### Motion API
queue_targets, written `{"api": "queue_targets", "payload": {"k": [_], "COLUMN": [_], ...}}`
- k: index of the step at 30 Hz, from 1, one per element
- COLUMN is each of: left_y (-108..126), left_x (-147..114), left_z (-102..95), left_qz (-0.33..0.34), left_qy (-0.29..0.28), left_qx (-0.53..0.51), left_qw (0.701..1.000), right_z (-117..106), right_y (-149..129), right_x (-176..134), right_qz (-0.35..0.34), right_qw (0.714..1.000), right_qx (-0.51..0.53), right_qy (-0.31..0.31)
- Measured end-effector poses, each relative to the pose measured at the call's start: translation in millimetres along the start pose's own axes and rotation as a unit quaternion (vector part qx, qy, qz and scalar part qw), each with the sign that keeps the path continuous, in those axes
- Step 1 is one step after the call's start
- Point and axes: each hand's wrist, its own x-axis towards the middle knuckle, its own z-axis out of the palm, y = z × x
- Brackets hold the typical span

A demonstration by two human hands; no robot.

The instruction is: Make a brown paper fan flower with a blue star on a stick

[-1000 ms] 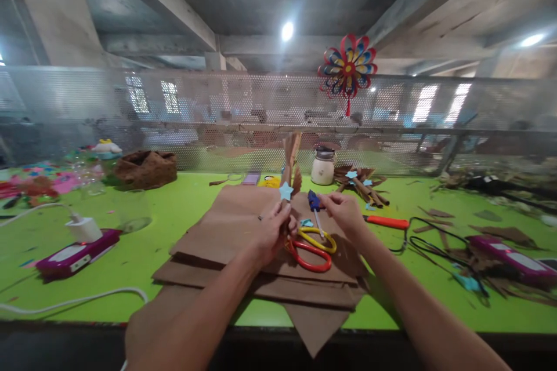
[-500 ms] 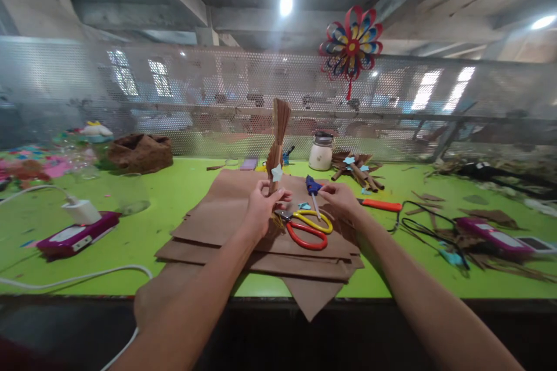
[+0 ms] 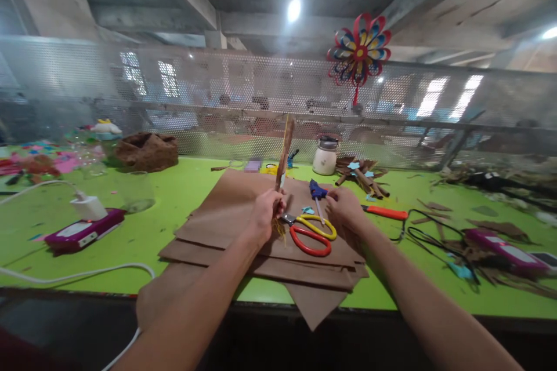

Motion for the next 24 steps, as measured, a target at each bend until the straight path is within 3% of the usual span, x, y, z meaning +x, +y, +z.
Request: {"api": "queue_targets", "payload": {"k": [3, 7, 11, 16, 20, 24], "left_y": [-1.7, -2.5, -6.0, -9.7, -10.2, -11.9], "left_x": [-0.8, -1.0, -0.7, -0.7, -0.2, 1.8], "left_z": [1.3, 2.2, 1.3, 1.3, 2.7, 3.6], "left_qz": [-0.044, -0.059, -0.042, 0.003, 0.019, 0.008], "left_qy": [-0.024, -0.045, -0.053, -0.069, -0.053, -0.024], "left_qx": [-0.031, -0.041, -0.048, -0.055, -0.061, -0.048], "left_qw": [0.998, 0.996, 0.997, 0.996, 0.997, 0.999], "right_z": [5.5, 17.6, 30.1, 35.5, 26.7, -2.8], "right_y": [9.5, 6.1, 0.2, 0.8, 3.4, 7.7], "right_x": [9.3, 25.1, 38.1, 43.8, 44.2, 40.1], "right_qz": [0.007, -0.006, -0.003, -0.001, -0.001, -0.003], "right_qw": [1.0, 0.998, 0.996, 0.997, 1.0, 0.998], "right_qx": [-0.019, -0.031, -0.04, -0.037, 0.001, 0.063], "right_qy": [0.0, -0.046, -0.076, -0.061, -0.027, 0.009]}}
